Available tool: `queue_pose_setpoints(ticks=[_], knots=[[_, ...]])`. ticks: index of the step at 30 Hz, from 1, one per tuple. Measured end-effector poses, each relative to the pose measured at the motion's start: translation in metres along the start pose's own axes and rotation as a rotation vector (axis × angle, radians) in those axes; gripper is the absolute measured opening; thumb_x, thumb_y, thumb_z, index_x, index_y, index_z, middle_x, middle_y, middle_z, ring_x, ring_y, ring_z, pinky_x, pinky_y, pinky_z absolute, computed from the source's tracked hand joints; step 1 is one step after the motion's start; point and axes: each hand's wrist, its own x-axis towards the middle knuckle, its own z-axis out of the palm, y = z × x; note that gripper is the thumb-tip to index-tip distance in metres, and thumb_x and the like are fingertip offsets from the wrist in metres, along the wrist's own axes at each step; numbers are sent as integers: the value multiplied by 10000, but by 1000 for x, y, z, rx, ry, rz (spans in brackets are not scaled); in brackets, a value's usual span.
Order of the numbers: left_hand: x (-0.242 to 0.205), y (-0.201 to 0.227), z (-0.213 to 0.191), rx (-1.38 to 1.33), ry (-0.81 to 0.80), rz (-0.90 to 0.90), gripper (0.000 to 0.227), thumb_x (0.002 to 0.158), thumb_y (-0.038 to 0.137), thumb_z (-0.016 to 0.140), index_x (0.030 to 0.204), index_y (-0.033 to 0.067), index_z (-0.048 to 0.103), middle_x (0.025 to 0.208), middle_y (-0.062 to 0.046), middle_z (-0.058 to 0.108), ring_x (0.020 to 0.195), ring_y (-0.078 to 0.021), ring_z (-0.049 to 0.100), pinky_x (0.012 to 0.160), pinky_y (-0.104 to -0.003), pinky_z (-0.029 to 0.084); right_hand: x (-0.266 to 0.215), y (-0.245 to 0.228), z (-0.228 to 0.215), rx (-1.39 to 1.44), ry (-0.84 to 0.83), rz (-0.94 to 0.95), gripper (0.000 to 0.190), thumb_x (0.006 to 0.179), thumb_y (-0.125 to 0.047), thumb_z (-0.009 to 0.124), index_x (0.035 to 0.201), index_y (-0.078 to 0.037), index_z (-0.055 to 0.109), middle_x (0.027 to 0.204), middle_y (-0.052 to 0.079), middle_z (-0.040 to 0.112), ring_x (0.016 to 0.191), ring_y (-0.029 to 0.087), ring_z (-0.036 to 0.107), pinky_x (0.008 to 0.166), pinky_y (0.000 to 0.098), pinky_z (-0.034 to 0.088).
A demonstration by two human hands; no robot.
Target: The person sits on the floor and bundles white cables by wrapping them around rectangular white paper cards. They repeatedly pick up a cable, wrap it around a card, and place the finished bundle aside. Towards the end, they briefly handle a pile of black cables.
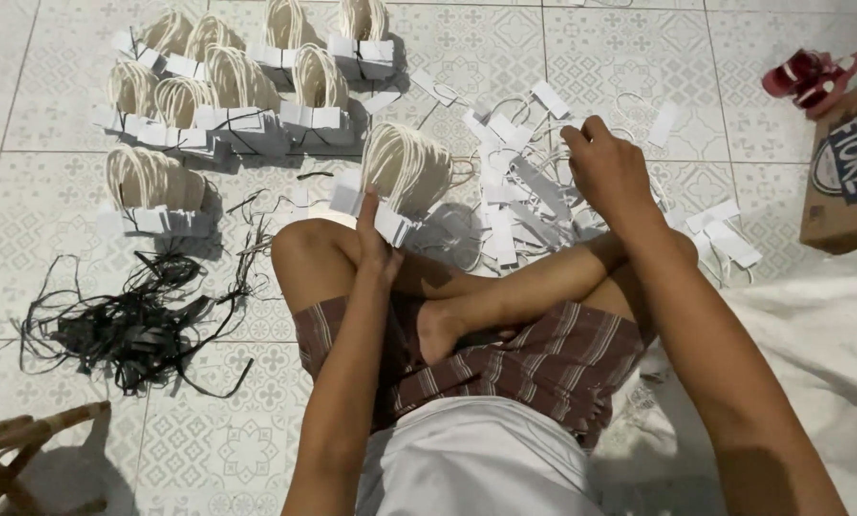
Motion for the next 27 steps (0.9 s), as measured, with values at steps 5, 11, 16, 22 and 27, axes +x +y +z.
queue_pose_setpoints(ticks=[5,11,16,22,27], knots=[[11,-14,-8,66,-66,18,589,821,463,696,1205,27,595,1100,-128,656,948,-229,664,811,-315,547,8,2,-41,259,102,39,259,911,23,731,1139,-96,757,948,102,567,721,331,660,678,428,572],[-6,-16,-5,127,-122,62,710,850,442,594,1392,-10,515,1329,-184,584,1101,-258,590,895,-328,475,26,0,-72,777,113,153,60,998,87,715,1051,95,741,985,156,598,659,209,693,528,280,569],[-23,-9,-1,104,-88,142,707,860,435,580,1406,-7,504,1330,-191,594,1072,-253,618,837,-319,511,43,10,-47,565,264,-27,256,900,132,790,1092,-29,840,953,107,640,709,179,623,653,292,538],[-41,5,-8,87,44,142,699,849,445,590,1381,-4,538,1206,-156,650,932,-215,651,723,-283,515,79,-16,-38,391,383,-133,192,915,17,803,1049,-112,851,858,61,708,605,192,587,580,335,499],[-23,4,-26,-44,210,145,674,786,502,792,1266,101,538,1084,-93,634,1081,-233,649,913,-347,574,85,-12,18,468,311,-189,187,990,4,755,985,-171,821,1022,83,755,1047,286,746,895,351,618]])
